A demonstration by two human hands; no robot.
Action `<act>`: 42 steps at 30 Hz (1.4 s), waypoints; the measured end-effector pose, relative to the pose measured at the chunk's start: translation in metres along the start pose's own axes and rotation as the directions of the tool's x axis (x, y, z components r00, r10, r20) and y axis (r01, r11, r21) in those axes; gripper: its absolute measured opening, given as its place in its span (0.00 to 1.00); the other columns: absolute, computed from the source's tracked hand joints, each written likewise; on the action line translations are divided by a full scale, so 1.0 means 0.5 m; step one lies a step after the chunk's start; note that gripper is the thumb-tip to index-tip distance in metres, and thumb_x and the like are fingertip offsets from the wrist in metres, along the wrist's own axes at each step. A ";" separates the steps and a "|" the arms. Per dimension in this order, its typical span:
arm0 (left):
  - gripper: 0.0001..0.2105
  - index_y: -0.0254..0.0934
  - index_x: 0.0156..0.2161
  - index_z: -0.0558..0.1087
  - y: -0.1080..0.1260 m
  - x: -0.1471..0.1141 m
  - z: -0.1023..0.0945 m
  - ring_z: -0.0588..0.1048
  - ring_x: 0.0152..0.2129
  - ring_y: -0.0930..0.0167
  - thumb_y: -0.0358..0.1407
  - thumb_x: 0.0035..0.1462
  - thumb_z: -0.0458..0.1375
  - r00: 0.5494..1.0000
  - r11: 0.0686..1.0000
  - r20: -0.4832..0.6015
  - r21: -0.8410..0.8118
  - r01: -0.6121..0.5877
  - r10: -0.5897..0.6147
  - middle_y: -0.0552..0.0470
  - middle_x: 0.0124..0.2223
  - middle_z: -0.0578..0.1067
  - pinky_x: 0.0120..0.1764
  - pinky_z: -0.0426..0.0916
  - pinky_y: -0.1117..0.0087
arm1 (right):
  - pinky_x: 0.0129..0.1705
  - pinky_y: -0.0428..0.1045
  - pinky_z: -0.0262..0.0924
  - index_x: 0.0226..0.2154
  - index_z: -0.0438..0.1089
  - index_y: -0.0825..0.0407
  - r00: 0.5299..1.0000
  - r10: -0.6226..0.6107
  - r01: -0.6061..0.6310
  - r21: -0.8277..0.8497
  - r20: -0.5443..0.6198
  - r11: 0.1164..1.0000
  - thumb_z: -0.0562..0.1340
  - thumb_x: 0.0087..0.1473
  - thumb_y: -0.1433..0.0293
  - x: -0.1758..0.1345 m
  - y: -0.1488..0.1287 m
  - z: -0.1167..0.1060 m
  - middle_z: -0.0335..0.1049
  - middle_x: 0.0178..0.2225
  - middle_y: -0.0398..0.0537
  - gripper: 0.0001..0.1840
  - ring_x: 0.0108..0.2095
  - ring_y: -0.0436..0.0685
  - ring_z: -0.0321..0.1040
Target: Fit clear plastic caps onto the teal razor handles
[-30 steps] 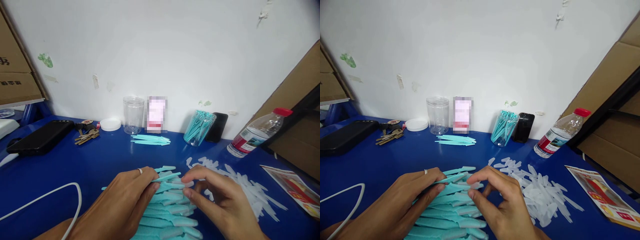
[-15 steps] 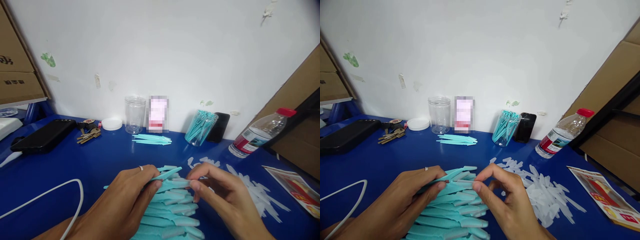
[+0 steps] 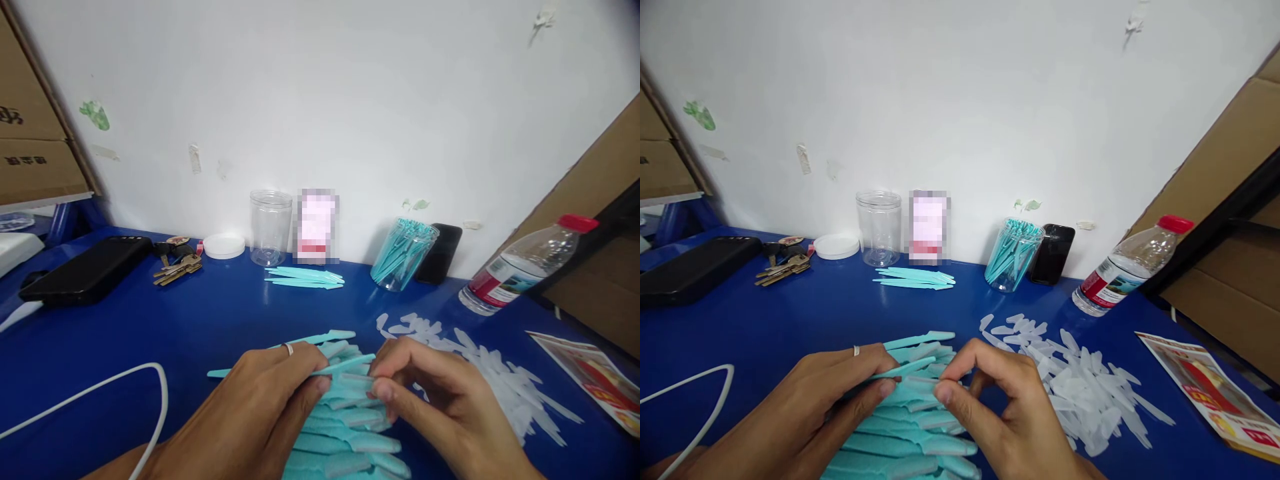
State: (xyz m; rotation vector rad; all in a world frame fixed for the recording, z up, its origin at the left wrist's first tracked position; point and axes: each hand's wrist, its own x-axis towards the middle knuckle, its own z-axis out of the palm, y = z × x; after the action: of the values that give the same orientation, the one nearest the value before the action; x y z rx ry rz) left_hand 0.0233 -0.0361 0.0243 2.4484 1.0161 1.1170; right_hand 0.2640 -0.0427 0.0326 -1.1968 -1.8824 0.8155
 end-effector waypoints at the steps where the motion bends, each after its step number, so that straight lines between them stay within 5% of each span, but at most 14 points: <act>1: 0.13 0.44 0.35 0.67 0.000 0.002 -0.001 0.75 0.22 0.76 0.34 0.75 0.48 1.000 1.000 -0.005 0.001 -0.007 0.007 0.65 0.29 0.76 0.27 0.66 0.76 | 0.29 0.46 0.64 0.30 0.74 0.48 1.000 -0.007 0.007 -0.009 0.000 1.000 0.65 0.65 0.56 -0.001 0.000 -0.001 0.71 0.23 0.41 0.16 0.24 0.53 0.71; 11: 0.13 0.44 0.37 0.74 -0.005 0.007 -0.010 0.78 0.26 0.74 0.32 0.72 0.49 0.999 0.997 -0.039 0.067 -0.026 0.029 0.61 0.32 0.80 0.31 0.69 0.75 | 0.26 0.43 0.58 0.27 0.70 0.50 0.979 -0.195 0.203 -0.222 0.056 0.954 0.63 0.66 0.69 0.018 -0.023 -0.015 0.67 0.23 0.38 0.14 0.23 0.48 0.65; 15: 0.09 0.44 0.41 0.76 -0.031 0.020 -0.021 0.79 0.29 0.76 0.33 0.72 0.54 0.997 1.000 -0.078 0.015 0.015 -0.014 0.62 0.33 0.80 0.34 0.69 0.77 | 0.25 0.45 0.54 0.27 0.70 0.50 0.987 -0.067 0.097 -0.214 0.144 0.972 0.62 0.67 0.65 0.027 -0.019 -0.038 0.63 0.22 0.37 0.16 0.23 0.49 0.61; 22: 0.12 0.39 0.37 0.77 -0.069 0.043 -0.039 0.73 0.21 0.77 0.36 0.72 0.54 0.980 0.994 -0.165 0.003 0.114 -0.112 0.61 0.26 0.75 0.26 0.63 0.75 | 0.27 0.47 0.53 0.27 0.70 0.48 0.959 0.101 -0.035 -0.240 0.267 0.970 0.61 0.66 0.61 0.024 -0.016 -0.050 0.65 0.23 0.39 0.16 0.25 0.52 0.61; 31: 0.08 0.41 0.41 0.78 -0.067 0.035 -0.031 0.76 0.24 0.74 0.35 0.69 0.56 0.988 0.996 -0.148 0.081 0.046 -0.033 0.60 0.30 0.80 0.29 0.66 0.74 | 0.28 0.45 0.54 0.27 0.68 0.49 0.896 0.152 0.051 -0.437 0.418 0.898 0.62 0.61 0.69 0.019 -0.019 -0.052 0.68 0.25 0.39 0.10 0.26 0.50 0.63; 34: 0.08 0.40 0.42 0.78 -0.070 0.034 -0.032 0.77 0.25 0.74 0.35 0.70 0.55 0.989 0.995 -0.145 0.091 0.040 -0.027 0.59 0.31 0.80 0.29 0.67 0.73 | 0.26 0.46 0.53 0.27 0.69 0.49 0.929 0.109 0.059 -0.431 0.354 0.901 0.63 0.63 0.65 0.028 -0.017 -0.058 0.66 0.23 0.38 0.13 0.24 0.50 0.61; 38: 0.09 0.40 0.42 0.78 -0.070 0.032 -0.031 0.78 0.26 0.73 0.34 0.70 0.55 0.992 0.994 -0.124 0.096 0.045 -0.033 0.58 0.32 0.81 0.30 0.67 0.73 | 0.25 0.47 0.54 0.28 0.71 0.49 0.998 0.019 0.006 -0.432 0.055 0.902 0.59 0.68 0.58 0.056 0.011 -0.090 0.65 0.20 0.39 0.19 0.21 0.51 0.61; 42: 0.09 0.39 0.43 0.77 -0.068 0.028 -0.030 0.78 0.27 0.72 0.34 0.71 0.53 0.996 0.996 -0.084 0.088 0.032 -0.024 0.56 0.33 0.80 0.30 0.67 0.72 | 0.32 0.53 0.65 0.39 0.80 0.51 0.977 -0.175 0.033 -0.729 -0.120 0.684 0.62 0.65 0.65 0.088 0.076 -0.124 0.79 0.34 0.50 0.10 0.34 0.62 0.74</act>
State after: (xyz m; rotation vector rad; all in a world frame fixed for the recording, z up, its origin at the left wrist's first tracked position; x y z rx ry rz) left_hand 0.0021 -0.0026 0.0257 2.4662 1.1450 1.1976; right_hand 0.3213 0.0190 0.0446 -1.5333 -2.1580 -0.1697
